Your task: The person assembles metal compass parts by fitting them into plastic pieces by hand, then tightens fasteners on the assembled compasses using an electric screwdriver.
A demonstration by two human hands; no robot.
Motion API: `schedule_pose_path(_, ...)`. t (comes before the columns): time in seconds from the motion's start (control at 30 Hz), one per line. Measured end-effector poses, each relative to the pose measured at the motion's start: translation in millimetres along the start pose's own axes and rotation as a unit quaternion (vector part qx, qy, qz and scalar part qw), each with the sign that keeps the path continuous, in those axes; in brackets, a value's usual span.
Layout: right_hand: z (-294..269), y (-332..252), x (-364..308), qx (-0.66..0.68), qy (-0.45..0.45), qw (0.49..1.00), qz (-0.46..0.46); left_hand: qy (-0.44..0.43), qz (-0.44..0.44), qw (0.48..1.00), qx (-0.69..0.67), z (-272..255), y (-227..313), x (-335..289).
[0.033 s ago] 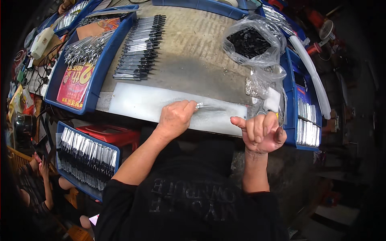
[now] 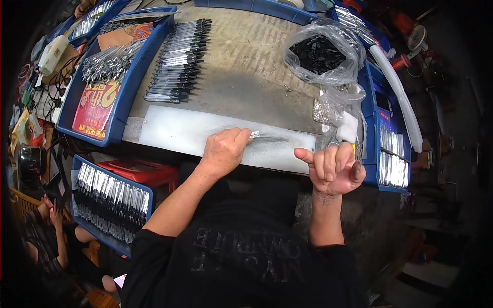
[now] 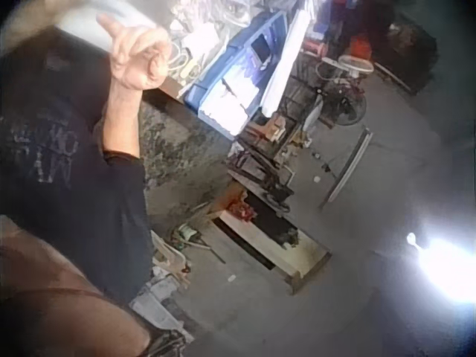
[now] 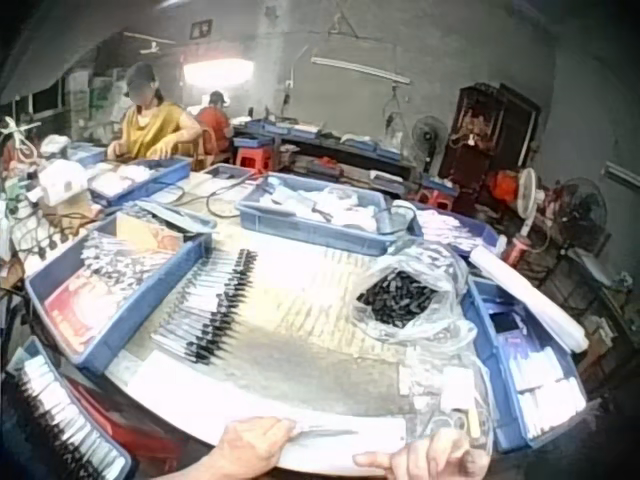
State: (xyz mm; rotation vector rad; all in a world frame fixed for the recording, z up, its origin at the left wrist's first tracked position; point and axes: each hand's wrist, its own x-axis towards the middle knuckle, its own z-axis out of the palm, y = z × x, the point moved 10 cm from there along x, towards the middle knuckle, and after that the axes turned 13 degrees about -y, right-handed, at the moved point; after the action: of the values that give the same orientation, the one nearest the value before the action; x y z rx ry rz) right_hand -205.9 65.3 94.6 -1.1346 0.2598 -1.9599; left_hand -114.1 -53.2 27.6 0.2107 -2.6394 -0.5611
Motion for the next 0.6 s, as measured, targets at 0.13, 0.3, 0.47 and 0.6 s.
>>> schedule_pose_path(0.13, -5, 0, -2, -0.003, 0.013, 1.0, -0.004, 0.004, 0.007, 1.0, 0.006, -1, 3, 2)
schedule_pose_path(0.3, -16, -2, -4, -0.062, 0.046, 0.997, -0.002, 0.006, 0.01, 1.0, 0.0, -2, 3, 0)
schedule_pose_path(0.47, -44, -21, 10, -0.177, 0.074, 0.981, 0.006, 0.011, 0.015, 1.0, -0.006, -3, 4, 0)
schedule_pose_path(0.6, -98, -37, 29, -0.319, 0.194, 0.924, 0.084, -0.006, 0.009, 1.0, 0.019, 0, 2, -1)
